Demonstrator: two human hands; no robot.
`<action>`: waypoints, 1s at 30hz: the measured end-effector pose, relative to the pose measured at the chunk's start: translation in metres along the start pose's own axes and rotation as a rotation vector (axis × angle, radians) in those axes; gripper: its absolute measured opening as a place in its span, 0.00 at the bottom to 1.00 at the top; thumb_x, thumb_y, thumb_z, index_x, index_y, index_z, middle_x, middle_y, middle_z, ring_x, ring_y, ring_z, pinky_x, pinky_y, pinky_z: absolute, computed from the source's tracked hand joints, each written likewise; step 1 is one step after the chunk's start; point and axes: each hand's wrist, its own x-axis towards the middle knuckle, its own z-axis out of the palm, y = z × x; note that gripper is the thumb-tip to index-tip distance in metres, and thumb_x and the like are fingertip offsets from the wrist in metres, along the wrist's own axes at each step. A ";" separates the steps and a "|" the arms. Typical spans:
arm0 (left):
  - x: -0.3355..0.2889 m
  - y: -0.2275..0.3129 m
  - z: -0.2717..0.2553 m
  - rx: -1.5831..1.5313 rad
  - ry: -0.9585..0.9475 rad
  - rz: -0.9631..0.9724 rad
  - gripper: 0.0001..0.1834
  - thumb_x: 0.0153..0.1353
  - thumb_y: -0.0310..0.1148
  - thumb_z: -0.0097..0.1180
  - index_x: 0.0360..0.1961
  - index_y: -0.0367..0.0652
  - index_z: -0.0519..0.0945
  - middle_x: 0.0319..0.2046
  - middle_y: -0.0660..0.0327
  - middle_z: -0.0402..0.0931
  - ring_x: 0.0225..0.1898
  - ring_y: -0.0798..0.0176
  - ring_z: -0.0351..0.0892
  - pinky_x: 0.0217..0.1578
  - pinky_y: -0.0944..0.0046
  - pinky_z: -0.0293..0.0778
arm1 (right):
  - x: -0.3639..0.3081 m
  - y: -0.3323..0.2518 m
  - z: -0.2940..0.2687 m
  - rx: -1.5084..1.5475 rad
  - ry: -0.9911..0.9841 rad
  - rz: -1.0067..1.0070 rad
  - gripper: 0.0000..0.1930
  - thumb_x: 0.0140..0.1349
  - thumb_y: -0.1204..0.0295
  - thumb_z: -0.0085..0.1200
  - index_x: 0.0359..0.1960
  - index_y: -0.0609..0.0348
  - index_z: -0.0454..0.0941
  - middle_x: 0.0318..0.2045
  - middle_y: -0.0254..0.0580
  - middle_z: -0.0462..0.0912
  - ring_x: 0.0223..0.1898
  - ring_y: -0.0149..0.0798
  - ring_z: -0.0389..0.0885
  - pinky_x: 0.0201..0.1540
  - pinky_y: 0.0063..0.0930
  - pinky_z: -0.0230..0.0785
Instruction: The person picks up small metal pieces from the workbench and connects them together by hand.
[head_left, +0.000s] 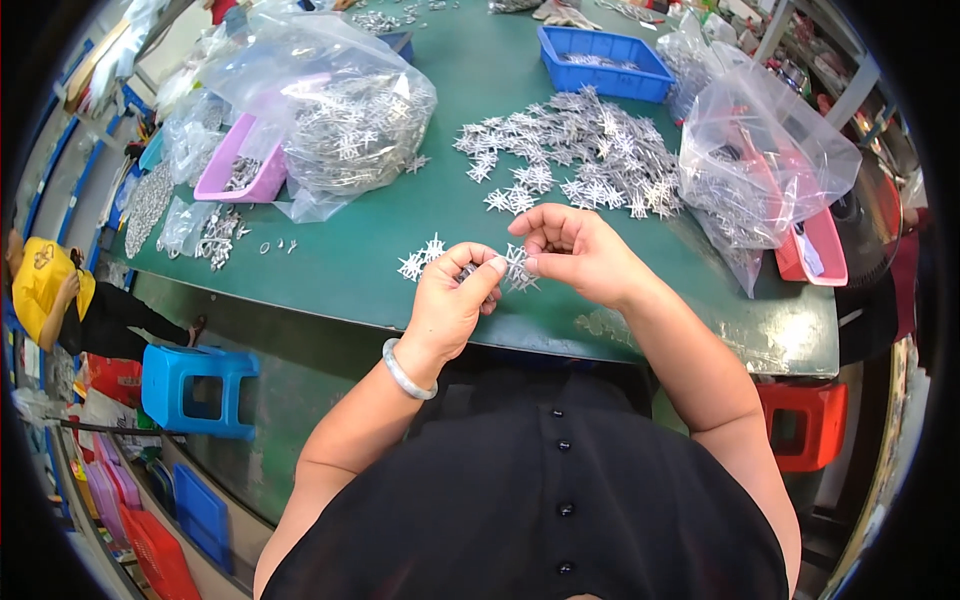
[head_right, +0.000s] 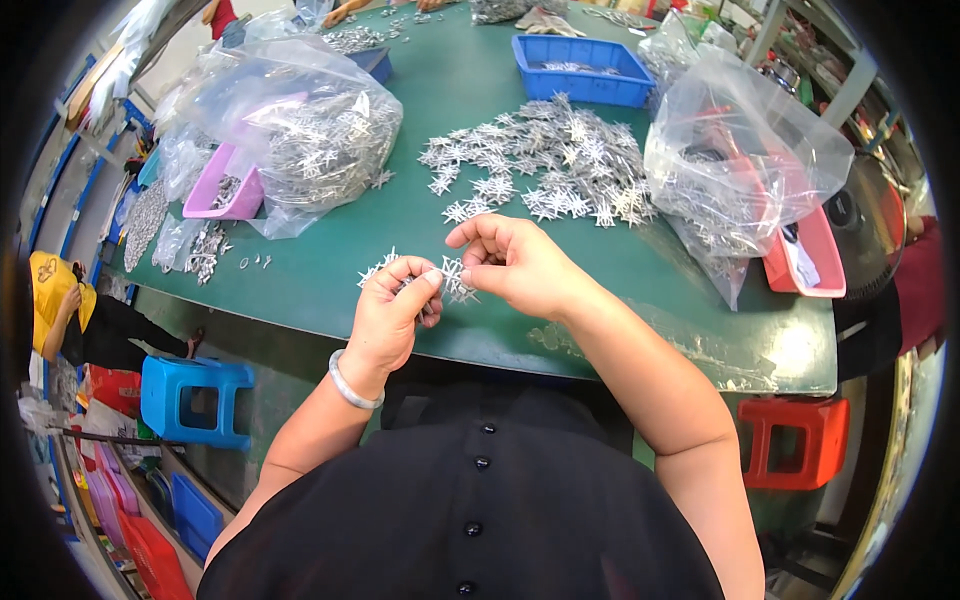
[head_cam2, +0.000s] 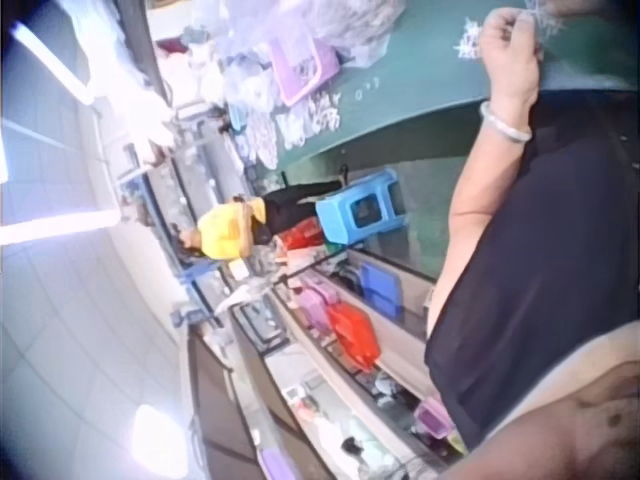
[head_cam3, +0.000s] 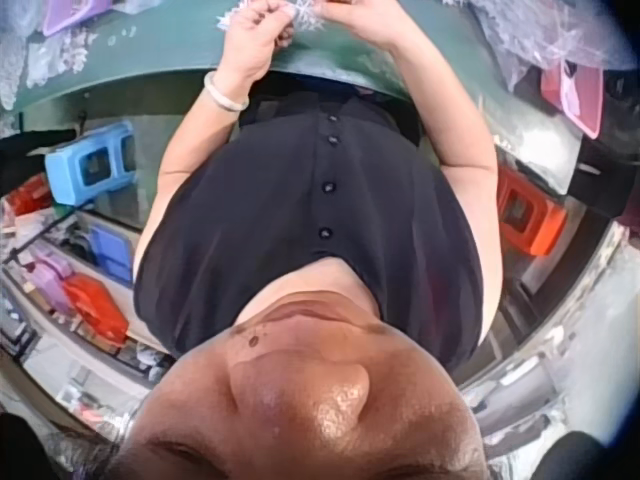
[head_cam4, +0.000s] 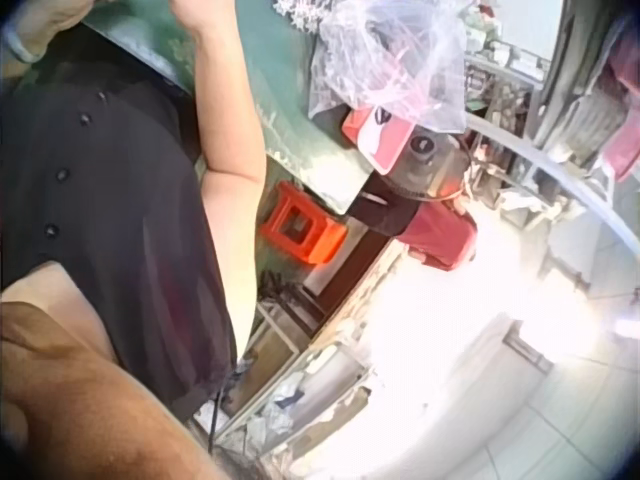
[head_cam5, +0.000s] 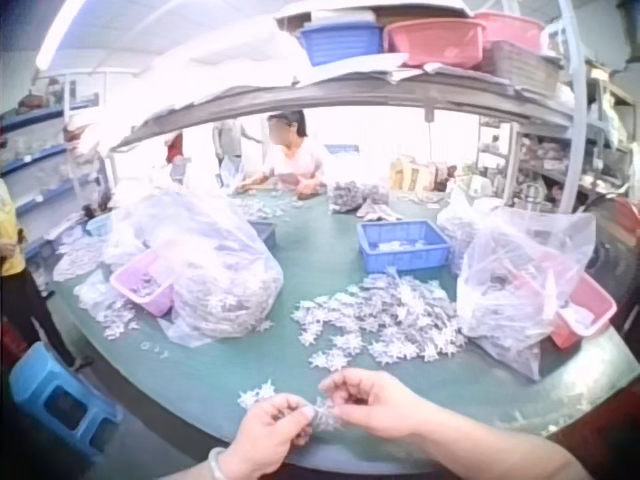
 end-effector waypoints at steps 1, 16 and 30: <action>0.000 -0.001 0.002 0.014 -0.008 -0.002 0.05 0.56 0.30 0.56 0.28 0.41 0.75 0.20 0.68 0.71 0.21 0.77 0.68 0.20 0.77 0.64 | -0.002 0.002 -0.001 0.006 0.012 -0.001 0.15 0.52 0.81 0.51 0.44 0.65 0.69 0.25 0.29 0.73 0.27 0.21 0.69 0.31 0.15 0.62; 0.010 -0.022 0.005 -0.214 0.003 -0.112 0.03 0.60 0.29 0.50 0.30 0.42 0.72 0.23 0.66 0.70 0.24 0.73 0.69 0.23 0.73 0.64 | -0.023 0.023 -0.003 0.188 0.167 0.112 0.11 0.55 0.76 0.54 0.40 0.64 0.74 0.30 0.32 0.76 0.31 0.21 0.71 0.34 0.16 0.66; 0.000 -0.020 0.009 -0.067 -0.006 0.115 0.07 0.58 0.29 0.54 0.37 0.40 0.76 0.25 0.66 0.72 0.24 0.75 0.70 0.23 0.75 0.66 | -0.027 0.025 0.010 -0.437 0.390 -0.452 0.03 0.51 0.80 0.54 0.29 0.64 0.76 0.27 0.42 0.78 0.29 0.35 0.78 0.30 0.23 0.69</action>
